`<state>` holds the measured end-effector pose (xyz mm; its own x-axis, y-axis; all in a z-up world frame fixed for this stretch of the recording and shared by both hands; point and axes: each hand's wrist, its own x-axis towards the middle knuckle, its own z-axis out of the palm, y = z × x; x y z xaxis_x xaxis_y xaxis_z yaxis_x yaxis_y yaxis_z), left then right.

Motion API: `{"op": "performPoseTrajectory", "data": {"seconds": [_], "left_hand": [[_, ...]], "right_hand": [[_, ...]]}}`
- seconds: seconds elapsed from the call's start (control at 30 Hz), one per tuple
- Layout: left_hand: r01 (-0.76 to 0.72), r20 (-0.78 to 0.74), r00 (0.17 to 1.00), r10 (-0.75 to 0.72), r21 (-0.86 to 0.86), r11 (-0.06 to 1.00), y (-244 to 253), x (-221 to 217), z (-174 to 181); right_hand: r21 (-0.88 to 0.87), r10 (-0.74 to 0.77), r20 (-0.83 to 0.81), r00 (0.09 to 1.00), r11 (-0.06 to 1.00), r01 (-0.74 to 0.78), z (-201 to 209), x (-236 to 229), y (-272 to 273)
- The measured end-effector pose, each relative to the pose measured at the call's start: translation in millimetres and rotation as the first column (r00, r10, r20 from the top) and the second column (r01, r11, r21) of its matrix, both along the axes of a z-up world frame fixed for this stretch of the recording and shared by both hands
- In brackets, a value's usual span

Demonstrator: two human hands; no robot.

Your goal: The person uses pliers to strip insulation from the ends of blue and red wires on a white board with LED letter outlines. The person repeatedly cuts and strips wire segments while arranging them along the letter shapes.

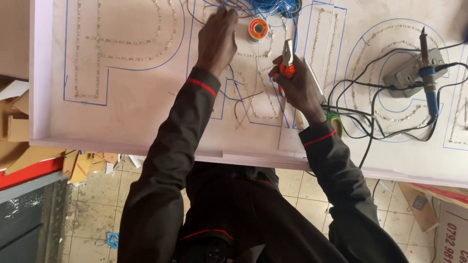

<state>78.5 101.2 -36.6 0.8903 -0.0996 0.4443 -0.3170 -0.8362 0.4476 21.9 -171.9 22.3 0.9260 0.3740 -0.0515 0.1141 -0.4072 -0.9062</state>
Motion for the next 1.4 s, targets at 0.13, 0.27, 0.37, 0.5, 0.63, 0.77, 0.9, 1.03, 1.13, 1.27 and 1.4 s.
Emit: {"op": "performPoseTrajectory", "data": {"seconds": [0.13,0.27,0.37,0.5,0.63,0.77,0.9,1.03,1.13,1.27,1.4], "left_hand": [[-0.009,0.051,0.999,0.007,0.035,0.999,1.9,32.4,-16.0],[0.323,0.208,0.944,-0.256,-0.432,0.842,-5.3,13.4,27.7],[0.219,0.001,0.853,-0.522,-0.908,0.356,-15.5,-16.4,60.6],[0.138,0.030,0.787,-0.616,-0.982,0.129,-23.1,-35.1,69.8],[0.102,0.013,0.749,-0.662,-0.990,0.096,-26.2,-41.0,70.9],[0.081,0.001,0.766,-0.643,-0.992,0.094,-26.2,-49.3,79.0],[0.060,0.000,0.778,-0.629,-0.995,0.075,-35.0,-41.7,63.0],[0.030,-0.047,0.805,-0.592,-0.992,0.120,-43.9,-38.3,50.7],[0.058,-0.149,0.764,-0.628,-0.953,0.297,-47.5,-43.4,47.1],[0.143,-0.292,0.581,-0.760,-0.882,0.449,-45.2,-54.4,64.1],[0.116,-0.387,0.509,-0.769,-0.854,0.507,-44.4,-56.6,65.7]], "right_hand": [[-0.011,0.003,-0.013,1.000,1.000,-0.004,4.9,1.0,-0.3],[0.015,-0.011,-0.061,0.998,1.000,0.012,3.5,-1.3,-3.0],[0.011,-0.039,-0.041,0.998,0.999,0.039,8.9,-5.5,0.3],[0.073,-0.115,-0.143,0.983,0.989,0.127,14.7,-9.6,5.6],[0.311,-0.059,-0.233,0.971,0.941,0.132,16.8,-10.4,-0.2],[0.222,-0.048,-0.194,0.980,0.971,0.092,27.5,-14.1,1.6],[0.247,-0.048,-0.157,0.986,0.965,0.086,27.9,-19.0,6.8],[0.268,-0.023,-0.267,0.963,0.959,0.097,22.8,-17.6,6.2],[0.444,-0.040,-0.365,0.930,0.871,0.212,11.2,-12.8,0.5],[0.624,-0.014,-0.519,0.855,0.677,0.390,-5.3,0.5,-14.5],[0.587,-0.061,-0.532,0.844,0.692,0.420,9.8,-0.8,-11.9]]}}
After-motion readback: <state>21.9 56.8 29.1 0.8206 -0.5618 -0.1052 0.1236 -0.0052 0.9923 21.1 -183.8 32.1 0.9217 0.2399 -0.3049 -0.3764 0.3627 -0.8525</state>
